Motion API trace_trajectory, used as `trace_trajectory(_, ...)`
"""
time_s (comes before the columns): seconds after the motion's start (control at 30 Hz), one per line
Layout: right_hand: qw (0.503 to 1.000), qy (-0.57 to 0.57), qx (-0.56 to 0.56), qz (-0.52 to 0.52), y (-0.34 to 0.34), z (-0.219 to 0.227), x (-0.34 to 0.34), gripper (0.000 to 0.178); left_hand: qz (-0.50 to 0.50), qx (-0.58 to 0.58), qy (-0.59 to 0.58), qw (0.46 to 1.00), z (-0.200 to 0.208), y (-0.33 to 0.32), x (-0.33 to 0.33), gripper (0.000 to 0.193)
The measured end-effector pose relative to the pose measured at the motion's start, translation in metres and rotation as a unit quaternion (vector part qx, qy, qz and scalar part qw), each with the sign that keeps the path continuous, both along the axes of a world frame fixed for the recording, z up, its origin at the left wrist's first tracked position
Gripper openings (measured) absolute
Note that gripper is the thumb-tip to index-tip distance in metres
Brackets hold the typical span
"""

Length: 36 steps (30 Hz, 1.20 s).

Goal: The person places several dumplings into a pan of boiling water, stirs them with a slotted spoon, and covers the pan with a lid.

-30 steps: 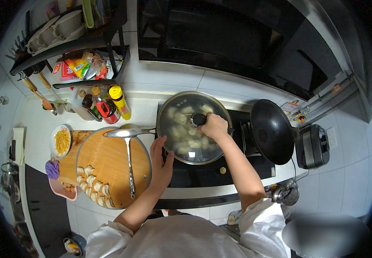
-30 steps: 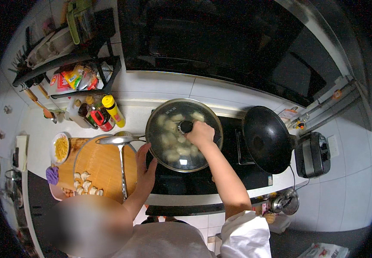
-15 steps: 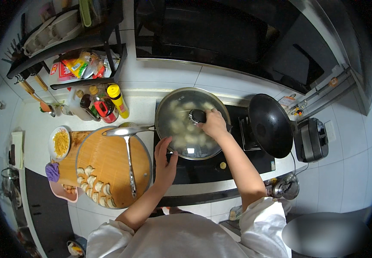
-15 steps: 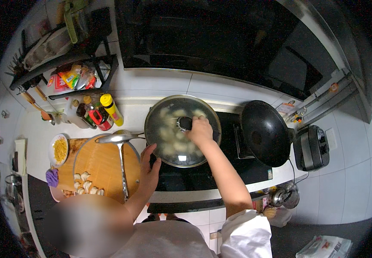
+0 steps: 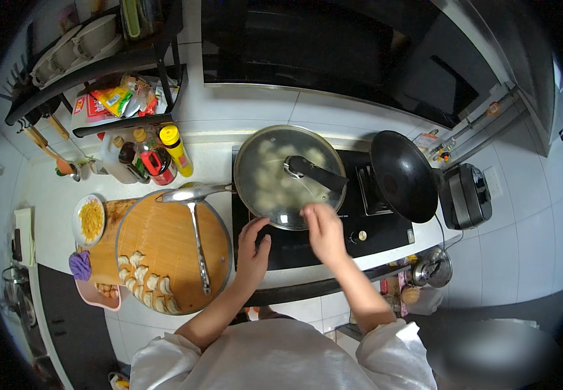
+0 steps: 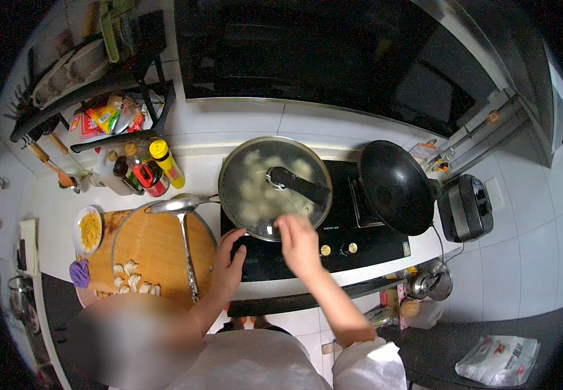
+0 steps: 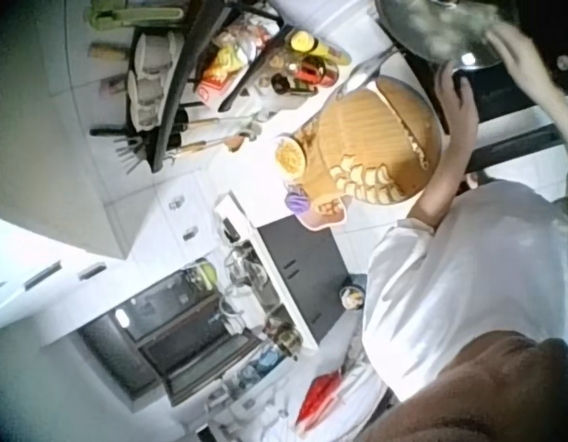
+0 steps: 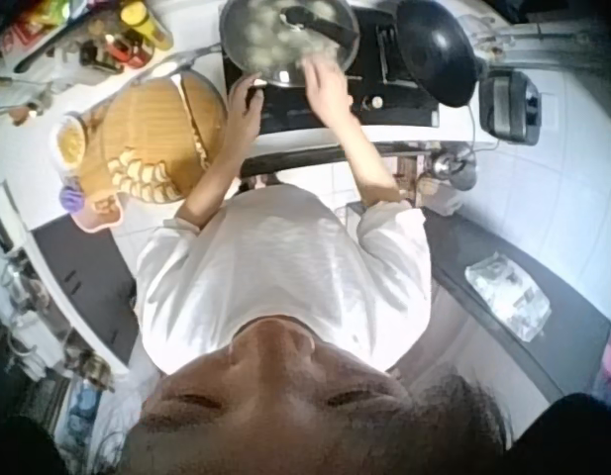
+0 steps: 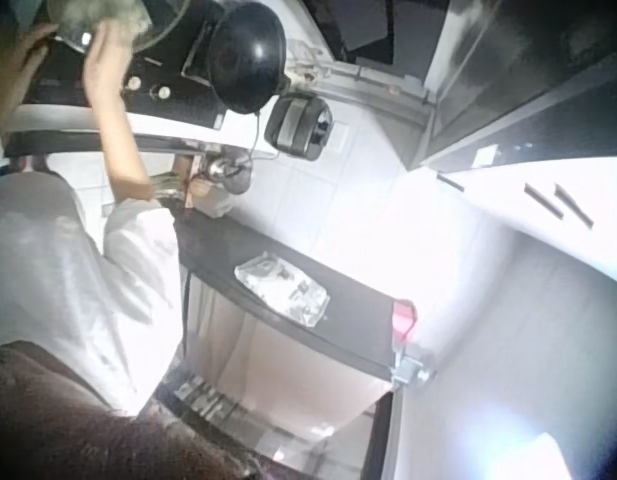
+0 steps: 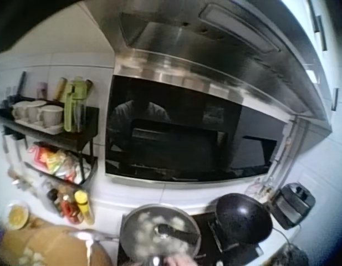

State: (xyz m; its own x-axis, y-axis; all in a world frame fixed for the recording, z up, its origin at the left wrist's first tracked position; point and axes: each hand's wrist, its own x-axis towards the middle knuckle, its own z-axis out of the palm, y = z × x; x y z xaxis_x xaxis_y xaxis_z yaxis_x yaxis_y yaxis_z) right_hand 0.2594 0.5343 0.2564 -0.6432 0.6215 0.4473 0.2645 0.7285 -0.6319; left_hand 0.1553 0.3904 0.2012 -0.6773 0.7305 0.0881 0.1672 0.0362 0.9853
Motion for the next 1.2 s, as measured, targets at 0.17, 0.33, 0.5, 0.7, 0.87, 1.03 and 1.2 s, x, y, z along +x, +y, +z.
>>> trace_trajectory(0.17, 0.978, -0.009, -0.208, -0.031, -0.087, -0.041, 0.024, 0.014, -0.057, 0.025, -0.013, 0.998, -0.016, -0.022, 0.016, 0.024)
trace_trajectory(0.33, 0.949, -0.072, -0.295, -0.087, -0.143, -0.102, 0.051, 0.023, -0.141, -0.054, -0.101, 0.983, -0.045, -0.054, 0.035, 0.022)
trace_trajectory(0.5, 0.92, -0.08, -0.363, -0.125, -0.166, -0.157, 0.079, 0.022, -0.229, -0.121, -0.158, 0.953, -0.099, -0.08, 0.057, 0.026)
trace_trajectory(0.7, 0.887, -0.23, -0.369, -0.155, -0.18, -0.229, 0.125, 0.034, -0.301, -0.216, -0.092, 0.924, -0.156, -0.097, 0.077, 0.028)
trace_trajectory(0.87, 0.837, -0.41, -0.339, -0.126, -0.18, -0.266, 0.15, 0.07, -0.257, -0.261, 0.044, 0.93, -0.215, -0.119, 0.105, 0.037)
trace_trajectory(1.03, 0.828, -0.447, -0.327, -0.082, -0.174, -0.295, 0.18, 0.089, -0.231, -0.358, 0.109, 0.898, -0.238, -0.126, 0.142, 0.049)
trace_trajectory(1.2, 0.848, -0.47, -0.244, -0.007, -0.171, -0.296, 0.21, 0.096, -0.186, -0.353, 0.215, 0.892, -0.24, -0.14, 0.172, 0.057)
